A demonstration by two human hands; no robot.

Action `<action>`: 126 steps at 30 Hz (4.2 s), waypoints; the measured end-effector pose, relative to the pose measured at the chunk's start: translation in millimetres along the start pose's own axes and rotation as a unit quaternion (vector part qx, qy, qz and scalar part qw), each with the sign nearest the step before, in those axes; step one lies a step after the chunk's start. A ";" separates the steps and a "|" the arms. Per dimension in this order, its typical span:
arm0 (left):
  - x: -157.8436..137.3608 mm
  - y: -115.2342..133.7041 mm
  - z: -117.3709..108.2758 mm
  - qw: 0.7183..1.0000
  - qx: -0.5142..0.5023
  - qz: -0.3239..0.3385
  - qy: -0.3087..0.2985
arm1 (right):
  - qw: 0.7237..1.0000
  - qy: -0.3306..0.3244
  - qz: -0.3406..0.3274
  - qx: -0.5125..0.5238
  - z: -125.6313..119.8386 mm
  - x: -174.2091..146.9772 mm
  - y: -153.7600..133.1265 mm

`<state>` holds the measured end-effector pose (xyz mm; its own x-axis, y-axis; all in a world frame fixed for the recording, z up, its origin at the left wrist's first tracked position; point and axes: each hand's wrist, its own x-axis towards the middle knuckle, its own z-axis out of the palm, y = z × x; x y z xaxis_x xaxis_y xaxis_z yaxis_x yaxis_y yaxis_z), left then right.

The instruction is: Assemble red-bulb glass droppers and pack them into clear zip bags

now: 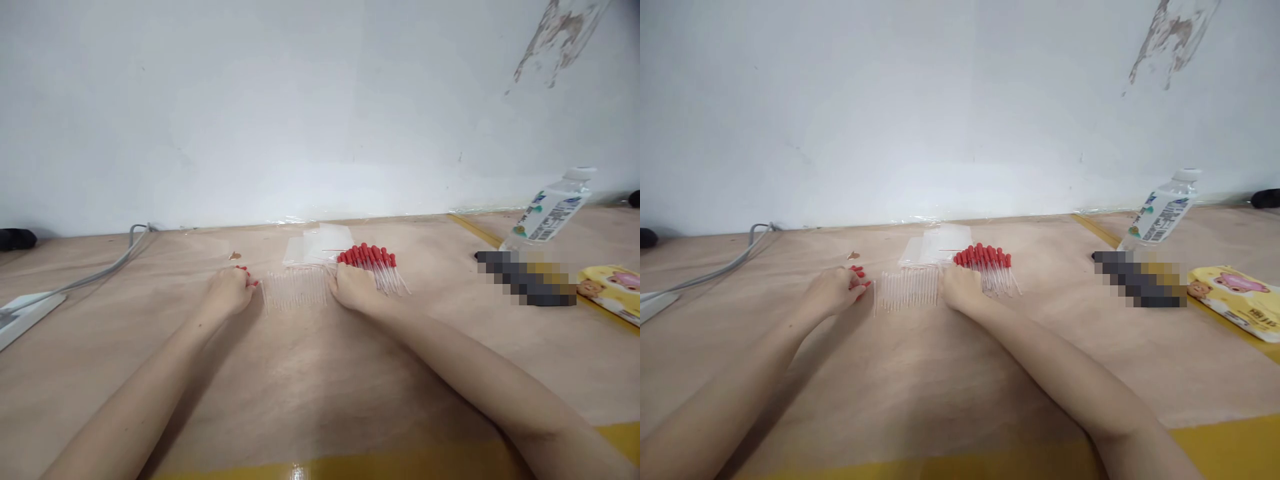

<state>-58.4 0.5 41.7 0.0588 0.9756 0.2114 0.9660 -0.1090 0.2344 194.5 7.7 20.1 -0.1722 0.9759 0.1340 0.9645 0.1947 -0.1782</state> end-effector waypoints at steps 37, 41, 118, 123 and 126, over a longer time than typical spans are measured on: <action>-34.6 74.4 75.0 0.879 -0.472 0.055 -0.038 | 0.931 0.185 -0.234 0.209 29.1 -50.3 40.0; -32.8 73.6 74.8 0.872 -0.486 0.026 -0.044 | 0.924 0.184 -0.260 0.213 27.1 -52.2 40.1; -38.7 66.7 61.8 0.920 -0.263 0.288 0.043 | 0.937 0.052 -0.335 0.083 2.5 -47.6 27.9; -36.9 60.6 63.0 0.934 -0.223 0.250 0.121 | 0.965 0.017 -0.191 0.177 -14.8 -30.7 55.0; -34.5 57.7 66.6 0.956 -0.168 0.228 0.081 | 0.965 0.068 -0.016 0.251 -18.1 -13.0 79.0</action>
<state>12.1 -26.7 -15.2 0.3879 0.7736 0.5011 0.7122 -0.5967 0.3698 276.6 8.6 22.0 -0.1391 0.9535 0.2674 0.7346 0.2804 -0.6178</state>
